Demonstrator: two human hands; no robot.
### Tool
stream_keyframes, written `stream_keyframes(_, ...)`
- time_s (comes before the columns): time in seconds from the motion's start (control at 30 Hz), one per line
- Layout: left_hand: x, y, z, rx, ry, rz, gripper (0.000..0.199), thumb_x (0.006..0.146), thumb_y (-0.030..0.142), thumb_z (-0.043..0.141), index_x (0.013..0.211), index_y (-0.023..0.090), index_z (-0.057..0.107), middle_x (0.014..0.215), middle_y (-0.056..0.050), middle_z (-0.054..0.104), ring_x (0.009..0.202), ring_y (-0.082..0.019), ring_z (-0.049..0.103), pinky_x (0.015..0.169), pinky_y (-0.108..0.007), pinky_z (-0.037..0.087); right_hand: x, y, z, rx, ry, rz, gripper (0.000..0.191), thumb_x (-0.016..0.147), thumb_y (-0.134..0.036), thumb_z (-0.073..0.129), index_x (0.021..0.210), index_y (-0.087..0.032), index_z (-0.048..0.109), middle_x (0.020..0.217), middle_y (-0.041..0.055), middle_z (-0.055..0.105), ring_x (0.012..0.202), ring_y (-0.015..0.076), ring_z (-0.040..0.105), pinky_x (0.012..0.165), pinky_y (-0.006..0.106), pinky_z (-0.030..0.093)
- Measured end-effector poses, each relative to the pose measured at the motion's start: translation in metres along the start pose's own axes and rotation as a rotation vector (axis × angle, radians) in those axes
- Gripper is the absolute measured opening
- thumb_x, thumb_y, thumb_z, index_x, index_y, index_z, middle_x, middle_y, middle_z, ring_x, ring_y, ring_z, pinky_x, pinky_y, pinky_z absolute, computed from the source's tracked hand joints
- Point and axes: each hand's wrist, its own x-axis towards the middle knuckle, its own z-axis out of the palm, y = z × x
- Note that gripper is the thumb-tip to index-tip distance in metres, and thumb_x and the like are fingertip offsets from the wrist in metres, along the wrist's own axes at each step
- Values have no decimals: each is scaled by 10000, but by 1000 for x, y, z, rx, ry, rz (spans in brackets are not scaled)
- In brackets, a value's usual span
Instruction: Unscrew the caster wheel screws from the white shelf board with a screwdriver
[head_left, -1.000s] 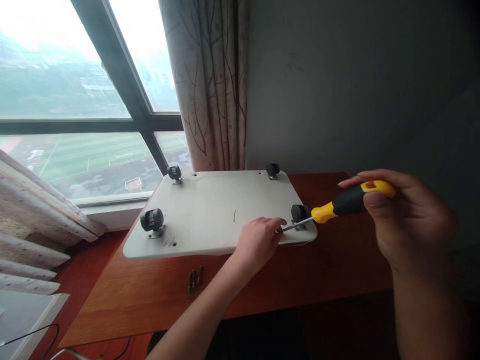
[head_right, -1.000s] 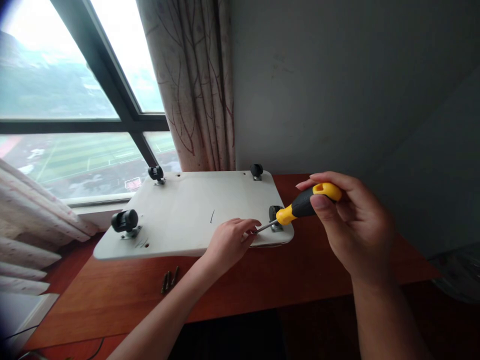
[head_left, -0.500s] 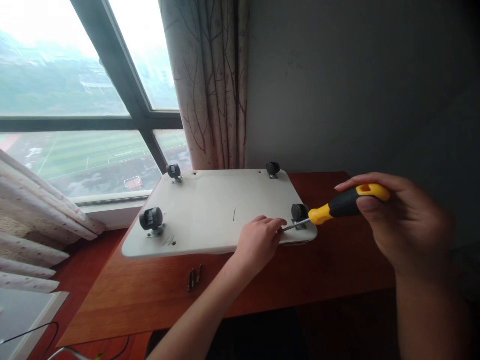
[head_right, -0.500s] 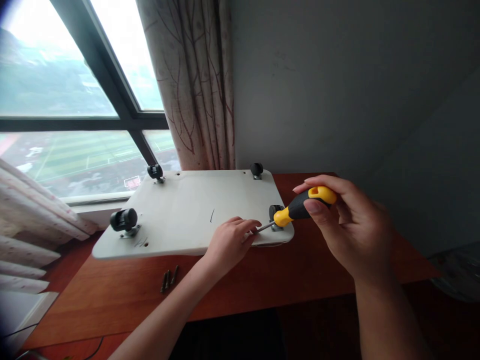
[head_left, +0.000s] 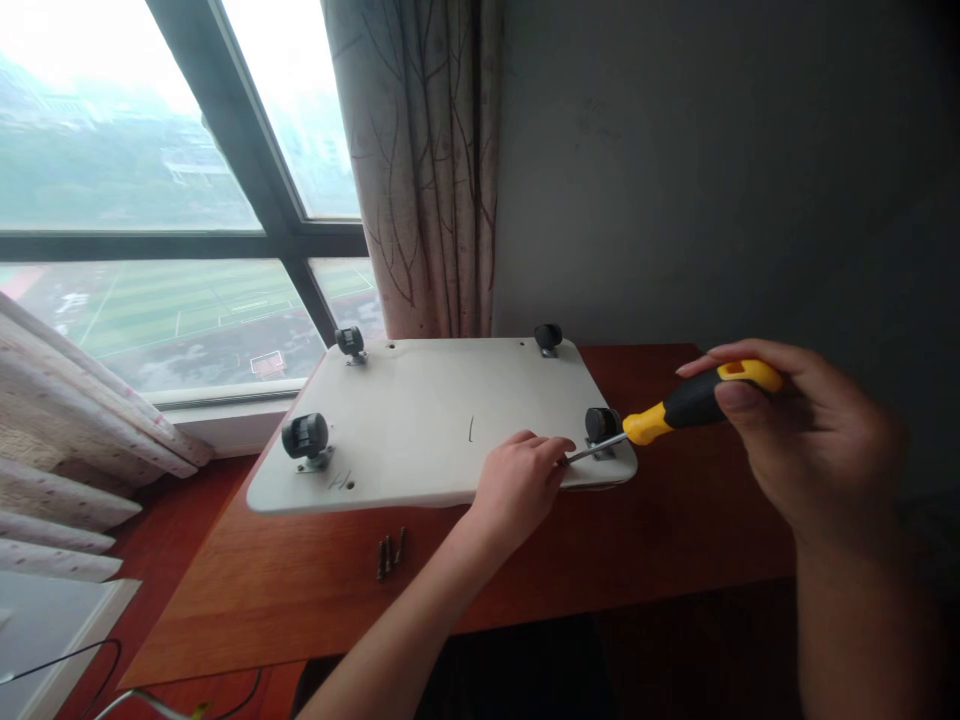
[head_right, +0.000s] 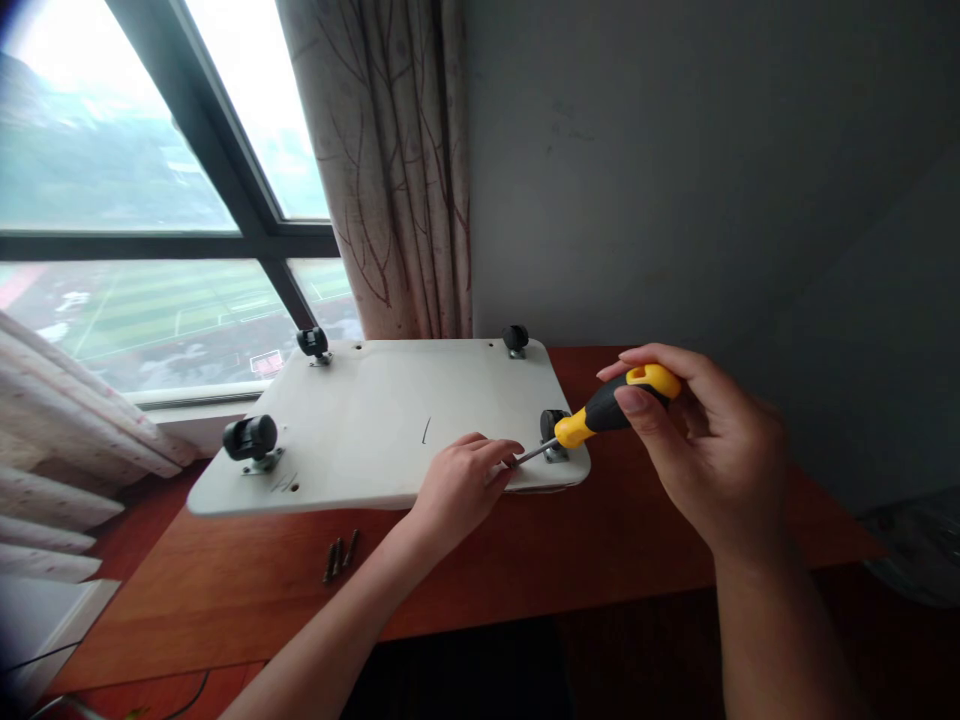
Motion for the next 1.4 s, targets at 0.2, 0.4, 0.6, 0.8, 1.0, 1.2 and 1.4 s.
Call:
stream_keyframes(0.2, 0, -1, 2, -20, 8, 6, 263, 926, 144, 648, 1161, 241, 715, 1040, -18, 784, 934, -220, 688, 787, -316, 539, 9, -14, -5, -108, -212, -130, 203, 908, -243, 720, 1106, -289, 718, 1004, -21, 764, 864, 146, 693, 819, 247, 530)
stream_keyframes(0.4, -1, 0, 3, -11, 15, 9, 240, 931, 138, 629, 1130, 243, 713, 970, -17, 775, 876, -212, 679, 745, -301, 519, 32, -26, -4, -206, -491, -161, 226, 970, -336, 612, 1185, -316, 682, 1126, 10, 741, 951, 214, 714, 869, 339, 561)
stream_keyframes(0.6, -2, -1, 2, -10, 9, 5, 235, 922, 121, 622, 1109, 236, 706, 949, -21, 762, 866, -204, 668, 752, -293, 511, 48, -31, -2, -255, -700, -197, 410, 892, -273, 654, 1294, -341, 615, 1230, 27, 707, 1063, 263, 690, 868, 376, 584)
stream_keyframes(0.8, -8, 2, 3, 3, -6, -8, 249, 936, 144, 593, 1149, 236, 680, 918, -31, 747, 880, -218, 662, 743, -301, 509, 56, -29, 5, -346, -659, -170, 367, 882, -491, 709, 1187, -296, 655, 989, 13, 734, 741, 186, 686, 630, 278, 533)
stream_keyframes(1.0, -18, 10, 5, -10, 23, -3, 432, 939, 150, 571, 1365, 211, 545, 1036, -63, 756, 1030, -266, 632, 853, -392, 514, 52, -27, 10, -611, -480, -248, 378, 849, -610, 694, 985, -258, 682, 689, -7, 642, 548, 164, 555, 532, 277, 360)
stream_keyframes(1.2, -31, 15, 1, 11, 66, -4, 433, 953, 162, 559, 1383, 196, 522, 1107, -85, 752, 1114, -294, 599, 932, -481, 484, 50, -34, 12, -557, -625, -194, 225, 882, -437, 630, 1025, -263, 641, 817, 5, 708, 593, 177, 594, 569, 285, 393)
stream_keyframes(1.4, -58, 17, -3, -121, 285, 83, 349, 965, 133, 515, 1298, 193, 603, 1167, -98, 738, 1052, -239, 630, 934, -407, 537, 49, -26, 18, -635, -594, -220, 319, 878, -561, 639, 1004, -269, 644, 771, 2, 701, 589, 197, 610, 551, 284, 376)
